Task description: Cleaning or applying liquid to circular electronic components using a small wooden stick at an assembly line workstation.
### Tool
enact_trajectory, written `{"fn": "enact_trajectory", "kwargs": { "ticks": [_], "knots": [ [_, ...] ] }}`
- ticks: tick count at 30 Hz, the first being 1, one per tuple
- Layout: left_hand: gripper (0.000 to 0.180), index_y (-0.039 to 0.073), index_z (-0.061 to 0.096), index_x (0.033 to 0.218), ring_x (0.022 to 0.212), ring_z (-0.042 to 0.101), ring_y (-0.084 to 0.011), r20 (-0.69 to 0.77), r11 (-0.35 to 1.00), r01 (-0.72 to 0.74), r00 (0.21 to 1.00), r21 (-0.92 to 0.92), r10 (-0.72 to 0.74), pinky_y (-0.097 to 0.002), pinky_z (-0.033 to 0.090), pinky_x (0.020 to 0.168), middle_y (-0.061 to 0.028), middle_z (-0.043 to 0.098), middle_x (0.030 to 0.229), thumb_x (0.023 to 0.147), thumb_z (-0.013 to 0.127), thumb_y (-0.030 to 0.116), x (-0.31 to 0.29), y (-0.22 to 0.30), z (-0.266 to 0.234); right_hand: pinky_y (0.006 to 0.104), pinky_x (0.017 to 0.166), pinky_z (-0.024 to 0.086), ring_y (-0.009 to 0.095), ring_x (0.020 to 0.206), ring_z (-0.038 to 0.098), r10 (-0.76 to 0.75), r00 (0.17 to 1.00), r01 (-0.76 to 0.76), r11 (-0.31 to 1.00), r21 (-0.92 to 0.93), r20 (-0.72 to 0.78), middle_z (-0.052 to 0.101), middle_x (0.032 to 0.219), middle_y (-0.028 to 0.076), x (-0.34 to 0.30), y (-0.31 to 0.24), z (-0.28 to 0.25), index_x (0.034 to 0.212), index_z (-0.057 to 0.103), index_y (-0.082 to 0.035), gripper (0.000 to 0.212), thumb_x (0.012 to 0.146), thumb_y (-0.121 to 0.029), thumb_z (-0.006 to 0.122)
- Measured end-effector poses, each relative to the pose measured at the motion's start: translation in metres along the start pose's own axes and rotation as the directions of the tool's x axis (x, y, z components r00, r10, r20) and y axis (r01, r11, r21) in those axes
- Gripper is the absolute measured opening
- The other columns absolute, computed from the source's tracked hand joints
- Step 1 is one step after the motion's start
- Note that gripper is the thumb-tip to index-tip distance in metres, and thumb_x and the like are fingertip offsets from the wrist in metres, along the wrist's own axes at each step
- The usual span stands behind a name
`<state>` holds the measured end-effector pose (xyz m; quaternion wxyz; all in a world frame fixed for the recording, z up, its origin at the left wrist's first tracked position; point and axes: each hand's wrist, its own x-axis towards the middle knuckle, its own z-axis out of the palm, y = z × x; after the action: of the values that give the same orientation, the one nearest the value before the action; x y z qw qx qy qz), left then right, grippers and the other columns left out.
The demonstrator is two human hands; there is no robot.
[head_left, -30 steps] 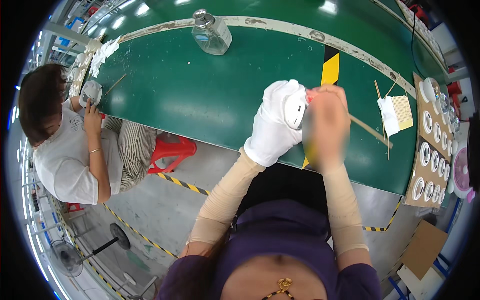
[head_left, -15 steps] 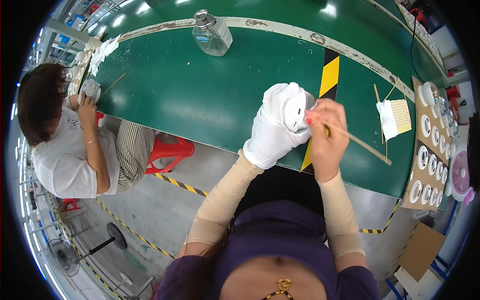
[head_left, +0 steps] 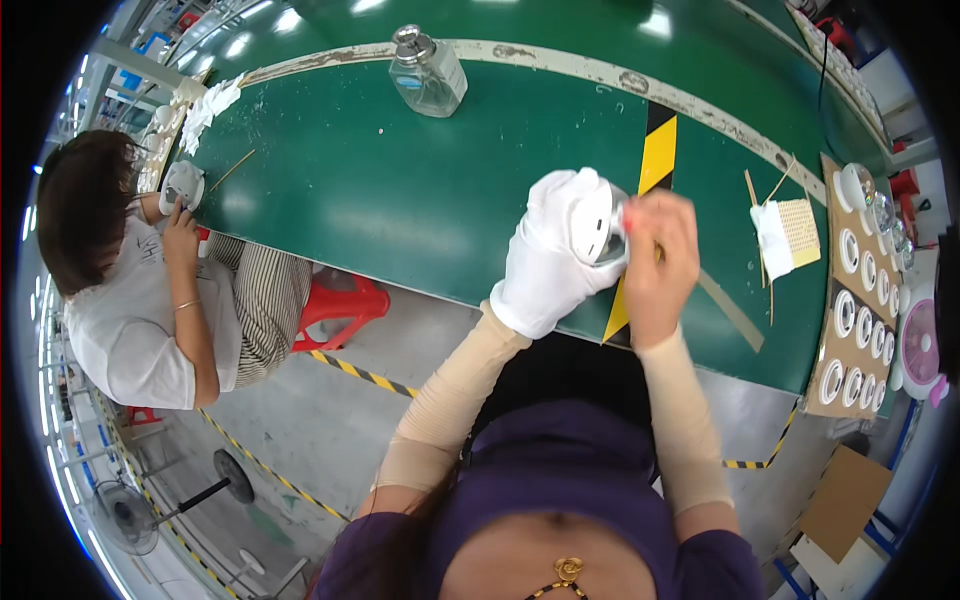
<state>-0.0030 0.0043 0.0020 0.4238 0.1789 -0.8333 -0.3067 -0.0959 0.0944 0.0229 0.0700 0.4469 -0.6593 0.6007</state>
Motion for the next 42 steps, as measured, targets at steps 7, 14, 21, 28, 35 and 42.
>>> {"fn": "enact_trajectory", "kwargs": {
  "ticks": [7, 14, 21, 28, 35, 42],
  "knots": [
    [0.081, 0.007, 0.042, 0.131, 0.106, 0.056, -0.036, -0.028, 0.997, 0.053, 0.998, -0.056, -0.055, -0.0409, 0.051, 0.084, -0.019, 0.047, 0.125, 0.064, 0.084, 0.023, -0.008, 0.002, 0.008, 0.0325, 0.076, 0.047, 0.027, 0.092, 0.057, 0.071, 0.997, -0.071, 0.997, 0.007, -0.001, 0.056, 0.091, 0.011, -0.006, -0.011, -0.001, 0.082, 0.065, -0.001, 0.008, 0.077, 0.005, 0.062],
    [0.082, 0.007, 0.042, 0.131, 0.103, 0.058, -0.0351, -0.065, 0.994, 0.067, 0.995, -0.087, -0.072, -0.0411, 0.051, 0.083, -0.0187, 0.047, 0.123, 0.063, 0.084, 0.023, -0.01, 0.002, 0.008, 0.0331, 0.074, 0.047, 0.026, 0.091, 0.056, -0.05, 0.999, 0.051, 0.998, 0.046, -0.002, 0.056, 0.091, 0.012, -0.013, -0.002, 0.002, 0.085, 0.065, -0.002, 0.01, 0.079, 0.006, 0.062],
    [0.08, 0.007, 0.044, 0.13, 0.103, 0.058, -0.0351, -0.046, 0.995, 0.09, 0.995, -0.039, -0.092, -0.0413, 0.051, 0.083, -0.0188, 0.047, 0.124, 0.063, 0.084, 0.023, -0.008, 0.005, 0.004, 0.035, 0.081, 0.046, 0.029, 0.089, 0.057, -0.123, 0.99, 0.125, 0.992, -0.029, 0.076, 0.057, 0.088, 0.011, -0.017, -0.001, -0.006, 0.082, 0.065, -0.004, 0.008, 0.08, 0.002, 0.06],
    [0.078, 0.008, 0.044, 0.128, 0.103, 0.057, -0.037, 0.02, 0.999, 0.026, 0.999, -0.02, -0.025, -0.0415, 0.051, 0.084, -0.0191, 0.048, 0.123, 0.063, 0.084, 0.022, -0.003, -0.003, 0.002, 0.0354, 0.082, 0.044, 0.027, 0.092, 0.054, 0.076, 0.994, -0.082, 0.994, 0.075, 0.082, 0.055, 0.089, 0.009, -0.003, -0.003, -0.003, 0.081, 0.066, -0.005, 0.007, 0.079, 0.001, 0.063],
    [0.08, 0.009, 0.042, 0.128, 0.112, 0.053, -0.0353, 0.081, 0.988, -0.053, 0.995, -0.144, 0.065, -0.0401, 0.047, 0.091, -0.0168, 0.048, 0.126, 0.061, 0.085, 0.016, 0.002, -0.008, -0.004, 0.0315, 0.071, 0.044, 0.023, 0.081, 0.054, 0.134, 0.982, -0.147, 0.985, 0.094, 0.132, 0.056, 0.084, 0.01, 0.013, -0.003, -0.007, 0.081, 0.066, -0.001, 0.005, 0.077, 0.001, 0.064],
    [0.079, 0.008, 0.045, 0.125, 0.116, 0.05, -0.03, 0.103, 0.982, 0.031, 0.995, -0.188, -0.012, -0.0376, 0.044, 0.097, -0.0145, 0.046, 0.124, 0.059, 0.087, 0.014, 0.001, -0.005, -0.005, 0.0247, 0.072, 0.042, 0.017, 0.079, 0.053, 0.24, 0.944, -0.273, 0.954, 0.124, 0.229, 0.057, 0.082, 0.009, 0.035, 0.006, -0.004, 0.085, 0.063, 0.006, 0.006, 0.083, 0.002, 0.06]
  ]
}}
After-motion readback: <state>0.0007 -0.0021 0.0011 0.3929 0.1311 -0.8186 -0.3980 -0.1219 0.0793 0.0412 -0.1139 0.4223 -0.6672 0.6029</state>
